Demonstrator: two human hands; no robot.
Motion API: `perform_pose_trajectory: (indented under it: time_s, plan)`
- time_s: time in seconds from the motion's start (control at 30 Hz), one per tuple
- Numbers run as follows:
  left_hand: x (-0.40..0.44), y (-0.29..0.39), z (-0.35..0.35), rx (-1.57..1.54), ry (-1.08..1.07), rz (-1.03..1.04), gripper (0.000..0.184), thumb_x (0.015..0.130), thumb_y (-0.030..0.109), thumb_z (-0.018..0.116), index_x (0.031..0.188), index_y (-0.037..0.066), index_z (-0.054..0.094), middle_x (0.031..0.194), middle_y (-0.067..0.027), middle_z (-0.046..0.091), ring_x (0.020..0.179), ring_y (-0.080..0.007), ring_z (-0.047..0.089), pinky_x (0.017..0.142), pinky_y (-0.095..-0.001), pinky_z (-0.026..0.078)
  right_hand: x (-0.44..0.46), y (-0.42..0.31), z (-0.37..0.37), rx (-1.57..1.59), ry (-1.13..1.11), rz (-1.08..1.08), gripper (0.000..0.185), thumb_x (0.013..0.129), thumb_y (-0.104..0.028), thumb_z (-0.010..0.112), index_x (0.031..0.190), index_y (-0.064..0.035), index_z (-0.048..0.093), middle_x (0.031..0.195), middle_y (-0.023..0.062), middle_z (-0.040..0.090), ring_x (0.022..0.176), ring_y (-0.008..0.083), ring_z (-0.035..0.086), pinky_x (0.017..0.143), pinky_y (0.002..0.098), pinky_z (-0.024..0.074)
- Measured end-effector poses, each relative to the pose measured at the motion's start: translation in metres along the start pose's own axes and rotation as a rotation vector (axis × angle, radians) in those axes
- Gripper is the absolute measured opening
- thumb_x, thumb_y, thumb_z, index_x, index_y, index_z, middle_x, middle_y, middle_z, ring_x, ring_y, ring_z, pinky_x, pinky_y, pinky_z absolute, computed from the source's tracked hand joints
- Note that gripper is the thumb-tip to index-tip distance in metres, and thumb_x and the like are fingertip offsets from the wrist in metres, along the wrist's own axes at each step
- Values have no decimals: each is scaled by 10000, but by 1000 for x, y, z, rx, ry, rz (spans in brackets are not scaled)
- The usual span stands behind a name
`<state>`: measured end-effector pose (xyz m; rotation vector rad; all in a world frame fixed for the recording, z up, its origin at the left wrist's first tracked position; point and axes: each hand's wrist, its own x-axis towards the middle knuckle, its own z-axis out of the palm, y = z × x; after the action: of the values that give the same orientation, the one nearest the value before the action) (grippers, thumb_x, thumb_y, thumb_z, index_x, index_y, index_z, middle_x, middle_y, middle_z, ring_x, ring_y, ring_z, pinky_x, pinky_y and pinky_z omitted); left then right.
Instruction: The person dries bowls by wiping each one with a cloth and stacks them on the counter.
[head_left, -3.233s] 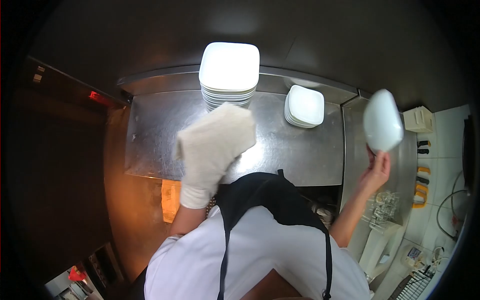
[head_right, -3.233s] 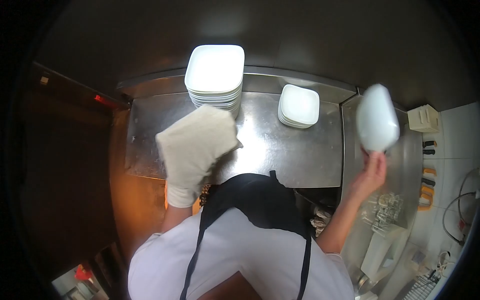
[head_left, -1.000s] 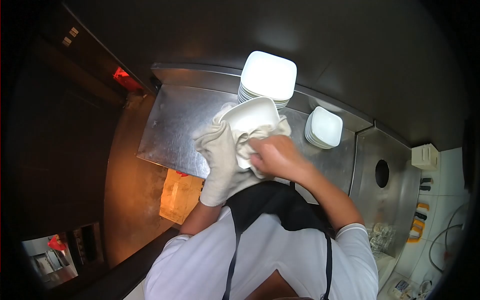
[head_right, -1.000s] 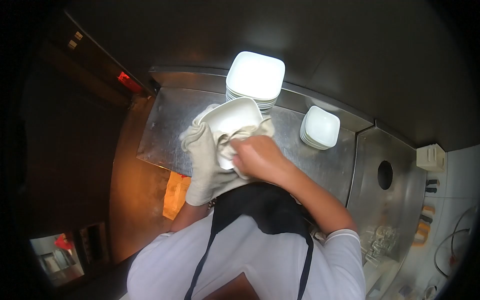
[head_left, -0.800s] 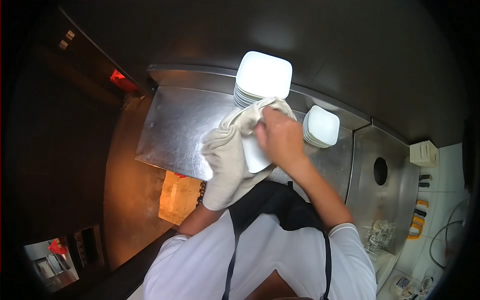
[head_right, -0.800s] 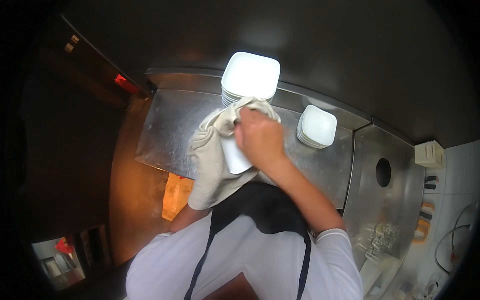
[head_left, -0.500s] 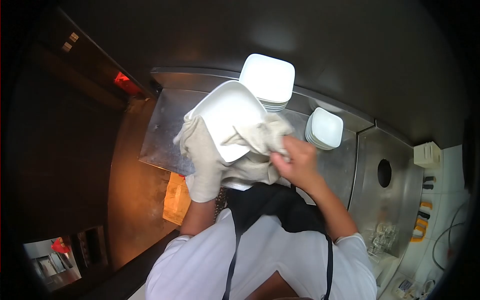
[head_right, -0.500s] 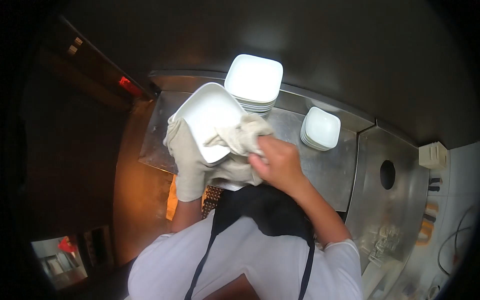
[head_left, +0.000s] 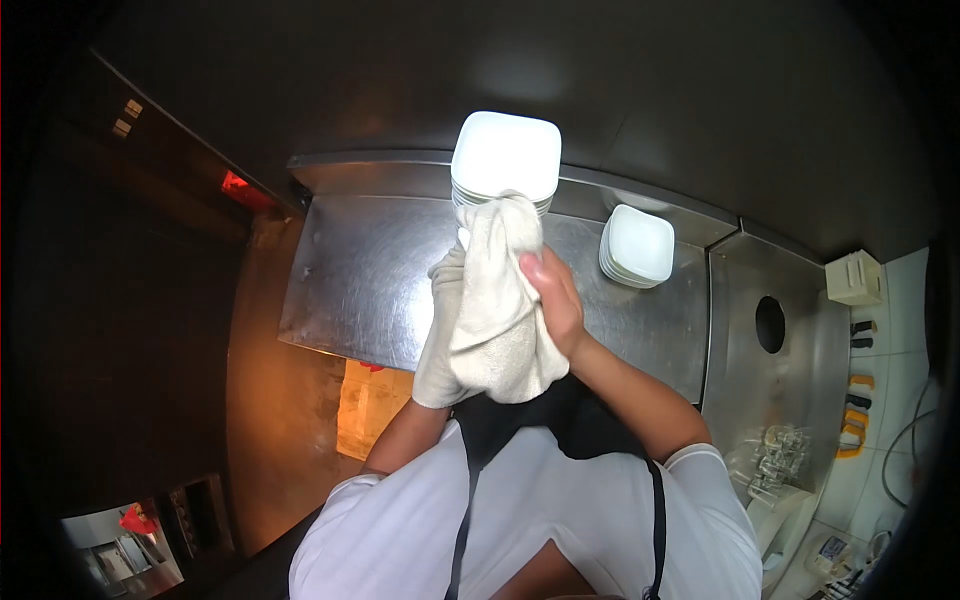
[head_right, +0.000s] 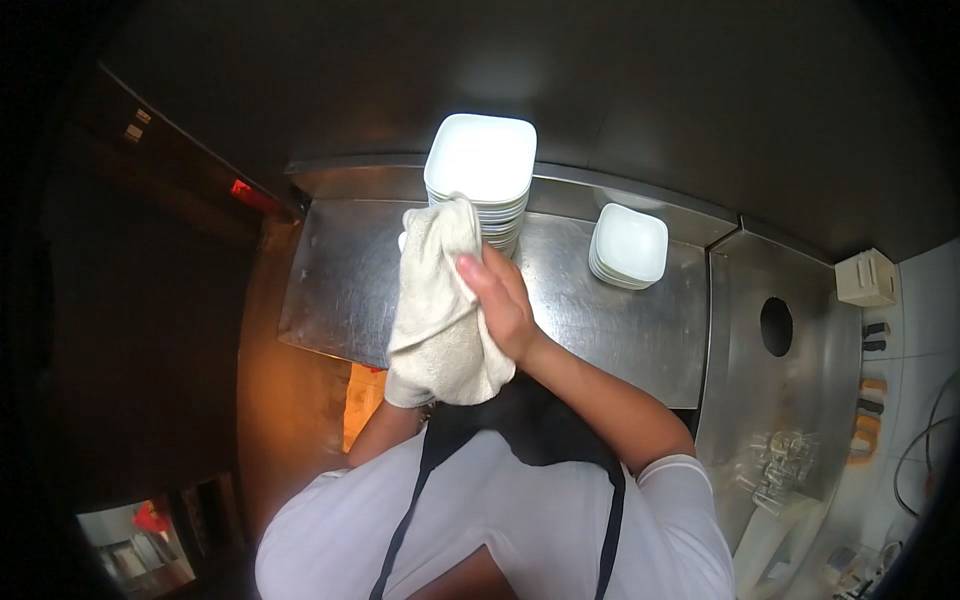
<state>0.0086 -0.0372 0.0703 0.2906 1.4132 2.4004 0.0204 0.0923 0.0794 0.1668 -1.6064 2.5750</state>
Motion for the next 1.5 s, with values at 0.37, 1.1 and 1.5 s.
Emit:
perform_pose_trajectory:
  time_s: [0.37, 1.1, 1.5]
  plan:
    - [66, -2, -65, 761, 266, 100, 344, 955, 169, 655, 1257, 4, 643, 1175, -146, 693, 1050, -226, 676, 881, -355, 552, -36, 53, -16, -246, -41, 134, 309, 991, -96, 532, 1266, 2, 632, 1116, 173, 712, 1034, 227, 676, 928, 354, 521]
    - [242, 37, -48, 1801, -38, 475, 237, 899, 213, 593, 981, 22, 707, 1024, -186, 734, 1030, -352, 709, 868, -414, 575, -87, 49, -115, -1112, 113, 71, 153, 940, -86, 643, 1024, -9, 745, 1020, 171, 757, 944, 351, 721, 846, 419, 573]
    - [154, 70, -63, 124, 325, 98, 357, 1092, 525, 476, 1097, 182, 576, 953, 12, 582, 921, -124, 574, 846, -325, 494, -73, 74, -288, -1878, 390, -8, 308, 869, -166, 766, 1162, -75, 739, 1273, 141, 698, 1308, 340, 582, 1123, 570, 412]
